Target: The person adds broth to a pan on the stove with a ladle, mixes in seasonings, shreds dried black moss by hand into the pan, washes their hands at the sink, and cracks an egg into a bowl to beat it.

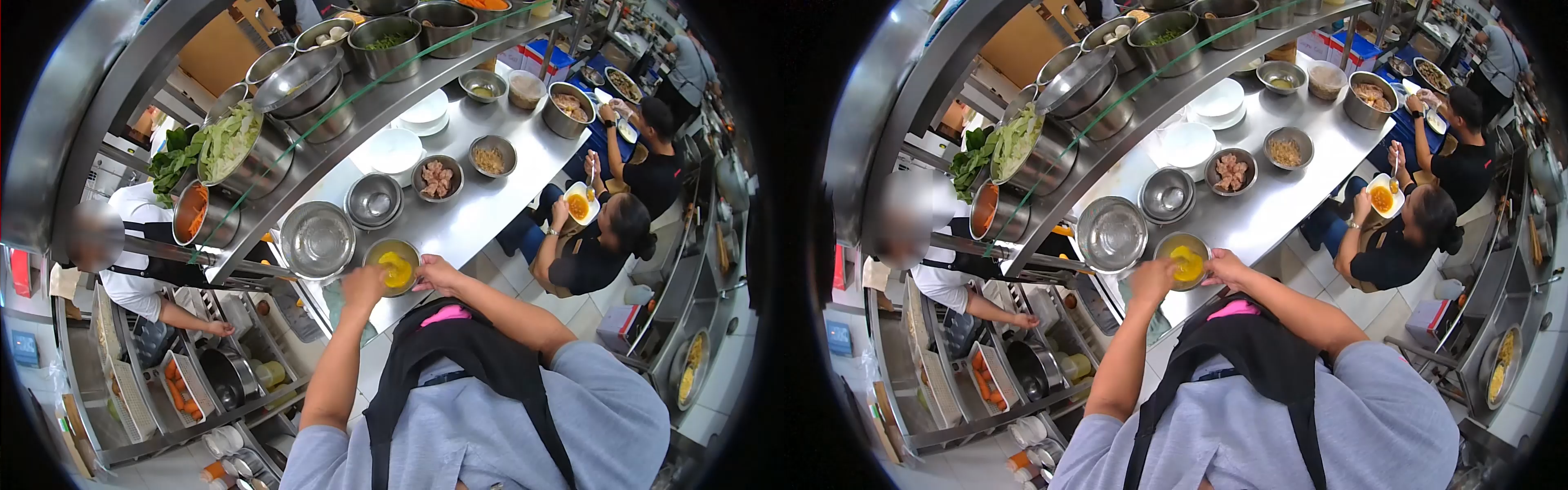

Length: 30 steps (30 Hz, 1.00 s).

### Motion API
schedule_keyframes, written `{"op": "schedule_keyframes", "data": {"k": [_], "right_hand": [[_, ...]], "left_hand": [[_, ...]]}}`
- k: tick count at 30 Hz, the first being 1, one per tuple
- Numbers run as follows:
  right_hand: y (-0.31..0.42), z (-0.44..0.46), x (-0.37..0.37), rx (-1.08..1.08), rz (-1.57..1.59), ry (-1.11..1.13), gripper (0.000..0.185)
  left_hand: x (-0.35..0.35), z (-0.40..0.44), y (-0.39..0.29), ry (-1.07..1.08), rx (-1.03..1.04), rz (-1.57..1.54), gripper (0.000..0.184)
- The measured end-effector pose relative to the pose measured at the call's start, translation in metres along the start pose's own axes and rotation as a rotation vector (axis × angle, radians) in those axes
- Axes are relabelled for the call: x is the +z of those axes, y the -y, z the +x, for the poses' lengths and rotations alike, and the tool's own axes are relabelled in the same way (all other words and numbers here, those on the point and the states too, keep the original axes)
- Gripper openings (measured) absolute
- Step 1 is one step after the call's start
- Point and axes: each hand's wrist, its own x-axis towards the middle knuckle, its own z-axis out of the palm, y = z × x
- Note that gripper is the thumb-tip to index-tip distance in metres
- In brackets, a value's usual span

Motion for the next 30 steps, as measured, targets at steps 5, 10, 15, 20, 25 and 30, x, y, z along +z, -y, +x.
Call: {"op": "schedule_keyframes", "data": {"k": [5, 10, 15, 20, 25, 30], "right_hand": [[-0.001, 0.001, -0.001, 0.004, 0.004, 0.009, 0.018], [0.000, -0.004, 0.002, 0.004, -0.026, -0.015, 0.020], [0.006, -0.011, 0.008, -0.018, 0.012, -0.009, 0.018], [0.005, -0.004, 0.006, -0.012, 0.009, -0.007, 0.020], [-0.002, 0.004, 0.002, 0.005, 0.008, -0.006, 0.023], [0.002, -0.003, 0.005, -0.006, 0.028, 0.005, 0.023]], "left_hand": [[0.015, 0.004, 0.013, 0.055, 0.064, 0.020, 0.023], [0.015, 0.001, 0.013, 0.067, 0.121, 0.031, 0.023], [0.013, 0.000, 0.014, 0.118, 0.043, 0.009, 0.024], [0.010, 0.004, 0.014, 0.087, 0.007, 0.028, 0.023], [0.013, 0.002, 0.017, 0.023, 0.140, -0.057, 0.025], [0.011, 0.002, 0.009, -0.021, 0.131, -0.063, 0.024]]}}
